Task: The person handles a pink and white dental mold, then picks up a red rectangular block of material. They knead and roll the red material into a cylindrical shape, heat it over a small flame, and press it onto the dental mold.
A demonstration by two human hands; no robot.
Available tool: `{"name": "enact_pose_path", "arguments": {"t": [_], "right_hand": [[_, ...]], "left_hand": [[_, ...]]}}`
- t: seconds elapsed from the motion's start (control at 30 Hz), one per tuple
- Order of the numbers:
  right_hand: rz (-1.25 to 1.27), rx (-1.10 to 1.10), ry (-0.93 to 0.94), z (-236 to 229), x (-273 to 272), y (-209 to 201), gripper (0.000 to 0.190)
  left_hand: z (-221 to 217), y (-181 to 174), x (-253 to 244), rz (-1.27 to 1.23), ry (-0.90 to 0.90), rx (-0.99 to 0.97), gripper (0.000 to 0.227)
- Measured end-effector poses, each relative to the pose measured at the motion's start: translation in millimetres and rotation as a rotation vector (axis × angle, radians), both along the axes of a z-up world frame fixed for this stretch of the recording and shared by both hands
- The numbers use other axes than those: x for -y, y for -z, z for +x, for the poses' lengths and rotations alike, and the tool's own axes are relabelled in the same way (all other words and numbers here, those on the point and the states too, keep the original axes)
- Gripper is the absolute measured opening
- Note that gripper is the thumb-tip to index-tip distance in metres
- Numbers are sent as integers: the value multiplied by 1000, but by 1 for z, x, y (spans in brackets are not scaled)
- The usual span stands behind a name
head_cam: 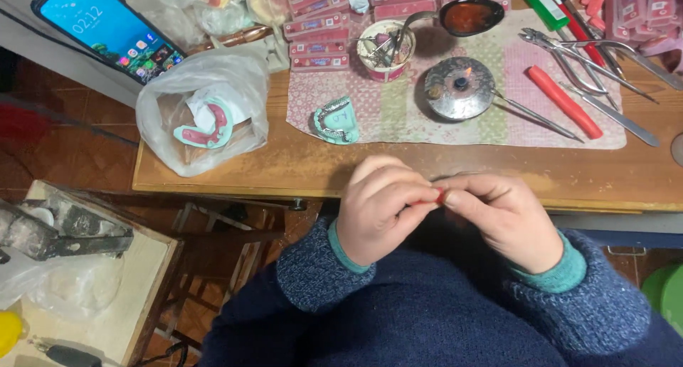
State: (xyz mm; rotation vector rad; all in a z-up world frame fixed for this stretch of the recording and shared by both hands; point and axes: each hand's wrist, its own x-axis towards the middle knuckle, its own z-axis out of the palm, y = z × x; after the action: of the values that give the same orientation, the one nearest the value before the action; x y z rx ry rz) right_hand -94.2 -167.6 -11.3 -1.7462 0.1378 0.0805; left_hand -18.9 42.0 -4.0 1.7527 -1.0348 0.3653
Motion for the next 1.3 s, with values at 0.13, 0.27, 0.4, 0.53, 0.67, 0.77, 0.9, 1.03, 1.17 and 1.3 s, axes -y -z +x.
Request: {"name": "enact_pose_path", "arguments": {"t": [0.13, 0.27, 0.4, 0.53, 0.67, 0.77, 0.9, 1.03, 1.17, 1.3], "right_hand": [[135, -119, -30, 0, -1, 13, 26], [86, -130, -72, -1, 2, 15, 25], [107, -164, -78, -4, 8, 22, 24], [119, -145, -117, -6, 7, 21, 22], [106, -109, -153, -6, 6, 21, 20], [62, -90, -196, -5, 1, 14, 20], [-44, -88, -214, -1, -8, 8, 20], [-10, -109, -139, 5, -17, 11, 21], [62, -99, -107, 10, -28, 3, 22], [120, 53, -136, 12, -43, -9, 27]], "left_hand": [[-3, 4, -3, 35, -20, -26, 27], [-5, 16, -4, 70, 13, -122, 28], [-7, 24, -4, 1, 67, -53, 26], [-9, 22, -6, -12, 81, 5, 25], [-9, 22, -10, -35, 93, -14, 24], [-7, 20, -18, 17, 108, 30, 22], [-5, 14, -27, 49, 103, 96, 21], [1, 8, -37, 16, 75, 43, 27], [4, 11, -51, 7, 27, -64, 31], [6, 8, -62, 12, 16, -121, 33]]}}
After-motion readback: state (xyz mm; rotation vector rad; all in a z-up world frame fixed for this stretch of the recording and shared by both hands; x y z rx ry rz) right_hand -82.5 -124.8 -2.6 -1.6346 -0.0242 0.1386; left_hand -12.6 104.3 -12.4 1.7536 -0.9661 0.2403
